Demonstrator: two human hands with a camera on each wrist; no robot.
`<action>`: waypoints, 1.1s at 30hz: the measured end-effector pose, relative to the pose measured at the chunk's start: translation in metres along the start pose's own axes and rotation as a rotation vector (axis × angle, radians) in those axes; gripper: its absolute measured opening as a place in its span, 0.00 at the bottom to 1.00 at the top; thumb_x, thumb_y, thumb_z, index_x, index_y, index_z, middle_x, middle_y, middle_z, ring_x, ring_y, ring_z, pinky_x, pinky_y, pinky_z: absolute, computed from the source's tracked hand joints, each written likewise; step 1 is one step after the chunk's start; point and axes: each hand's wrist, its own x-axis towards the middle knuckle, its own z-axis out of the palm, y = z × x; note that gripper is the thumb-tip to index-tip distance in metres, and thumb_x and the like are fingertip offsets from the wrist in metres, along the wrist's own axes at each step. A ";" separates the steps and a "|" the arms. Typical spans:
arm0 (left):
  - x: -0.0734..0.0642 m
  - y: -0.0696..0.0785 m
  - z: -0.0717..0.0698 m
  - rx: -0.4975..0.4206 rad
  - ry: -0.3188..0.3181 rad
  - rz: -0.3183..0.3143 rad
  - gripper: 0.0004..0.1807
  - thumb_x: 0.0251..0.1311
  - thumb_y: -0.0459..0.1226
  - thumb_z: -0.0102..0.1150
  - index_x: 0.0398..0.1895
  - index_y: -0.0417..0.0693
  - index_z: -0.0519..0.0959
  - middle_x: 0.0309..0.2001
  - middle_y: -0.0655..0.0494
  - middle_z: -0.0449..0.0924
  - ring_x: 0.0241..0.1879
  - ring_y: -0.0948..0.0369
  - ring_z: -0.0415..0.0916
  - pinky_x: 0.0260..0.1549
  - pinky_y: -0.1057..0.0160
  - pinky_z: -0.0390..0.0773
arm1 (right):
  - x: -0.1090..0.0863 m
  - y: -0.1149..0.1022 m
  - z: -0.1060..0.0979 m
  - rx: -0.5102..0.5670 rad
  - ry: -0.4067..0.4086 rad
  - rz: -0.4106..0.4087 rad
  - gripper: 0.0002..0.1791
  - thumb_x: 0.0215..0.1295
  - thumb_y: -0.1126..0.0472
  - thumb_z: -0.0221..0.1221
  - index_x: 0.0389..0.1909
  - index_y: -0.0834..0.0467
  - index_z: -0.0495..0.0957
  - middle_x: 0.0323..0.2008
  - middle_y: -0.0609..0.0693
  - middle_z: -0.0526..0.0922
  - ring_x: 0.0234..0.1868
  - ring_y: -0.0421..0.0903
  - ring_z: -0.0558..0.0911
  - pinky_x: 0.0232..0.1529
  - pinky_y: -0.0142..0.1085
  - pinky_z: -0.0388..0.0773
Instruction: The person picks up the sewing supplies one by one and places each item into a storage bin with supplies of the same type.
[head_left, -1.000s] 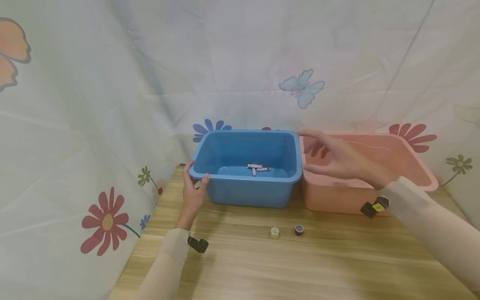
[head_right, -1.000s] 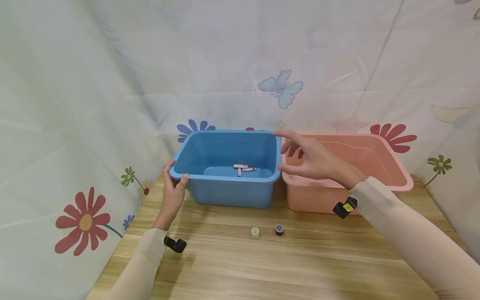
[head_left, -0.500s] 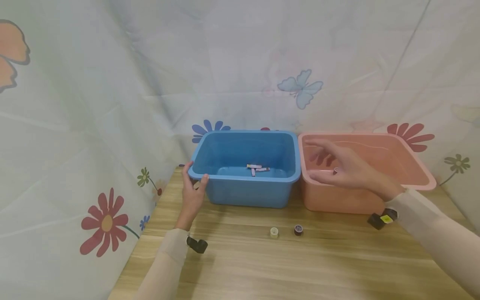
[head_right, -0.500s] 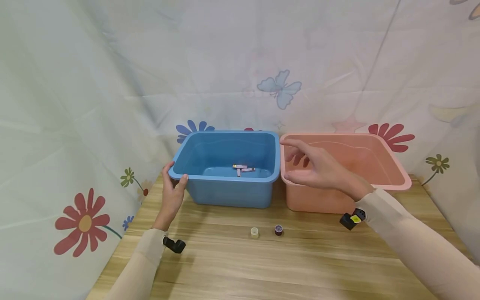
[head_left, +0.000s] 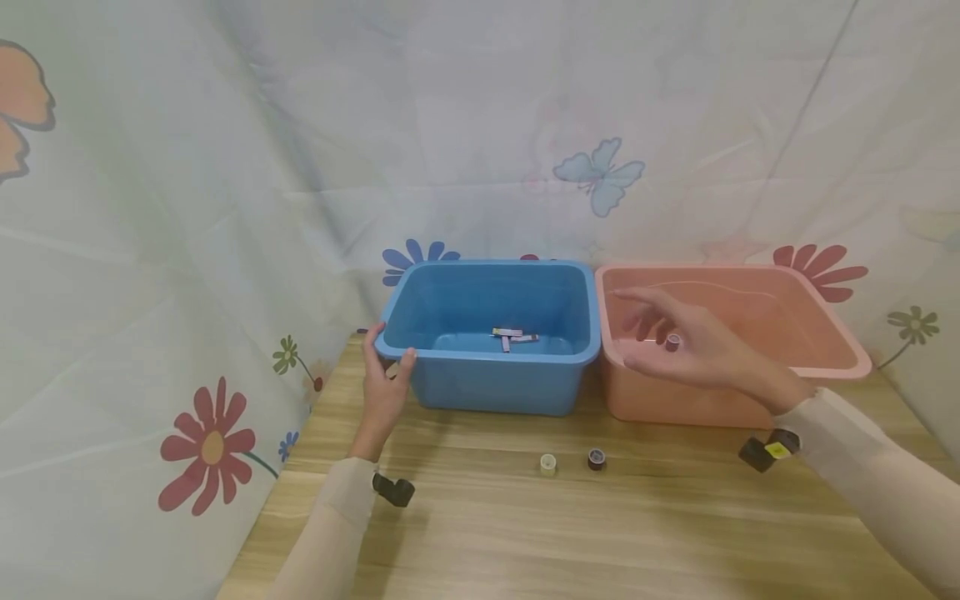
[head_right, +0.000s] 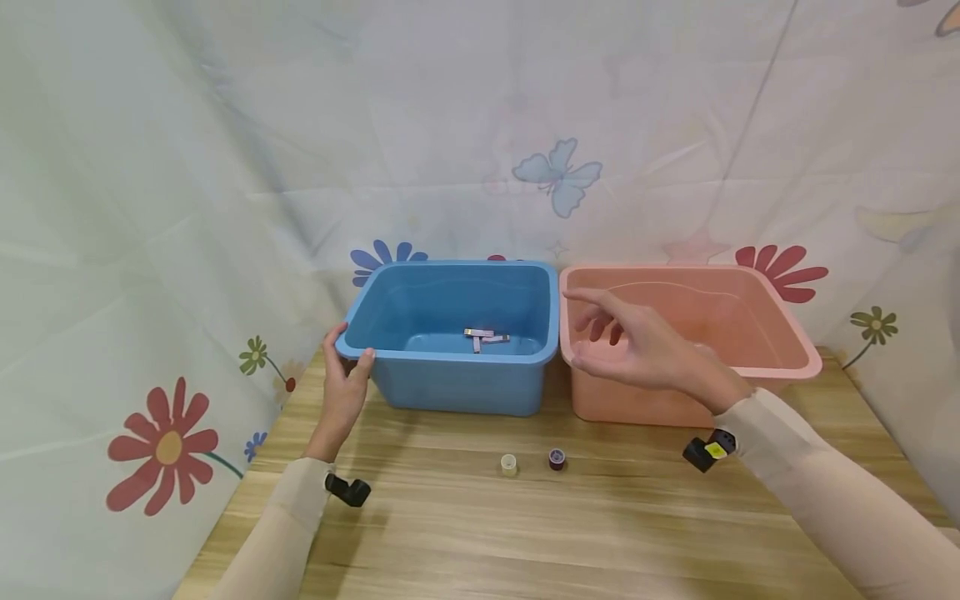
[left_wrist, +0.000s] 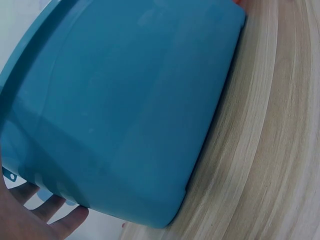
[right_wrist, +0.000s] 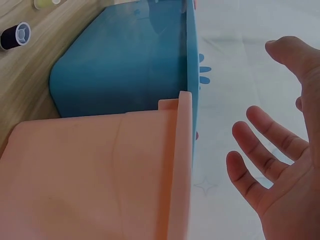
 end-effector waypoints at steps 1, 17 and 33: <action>0.000 0.000 0.000 -0.002 0.001 0.002 0.39 0.72 0.52 0.57 0.80 0.64 0.49 0.78 0.46 0.55 0.69 0.43 0.64 0.62 0.35 0.67 | -0.001 0.000 0.000 -0.002 0.005 -0.010 0.47 0.56 0.56 0.76 0.75 0.38 0.65 0.44 0.38 0.83 0.39 0.40 0.82 0.36 0.38 0.82; -0.001 0.002 0.000 0.012 0.002 -0.004 0.39 0.73 0.52 0.56 0.80 0.63 0.49 0.77 0.47 0.56 0.70 0.44 0.64 0.63 0.35 0.66 | -0.020 -0.004 0.004 0.013 0.030 -0.051 0.51 0.53 0.62 0.78 0.76 0.43 0.64 0.49 0.42 0.83 0.33 0.37 0.81 0.30 0.35 0.80; -0.001 0.003 0.001 0.010 0.006 0.009 0.39 0.73 0.51 0.57 0.80 0.60 0.49 0.77 0.46 0.57 0.69 0.43 0.64 0.63 0.34 0.66 | -0.039 -0.001 0.017 0.061 0.037 -0.086 0.51 0.50 0.63 0.79 0.75 0.47 0.65 0.48 0.44 0.82 0.34 0.40 0.83 0.29 0.34 0.82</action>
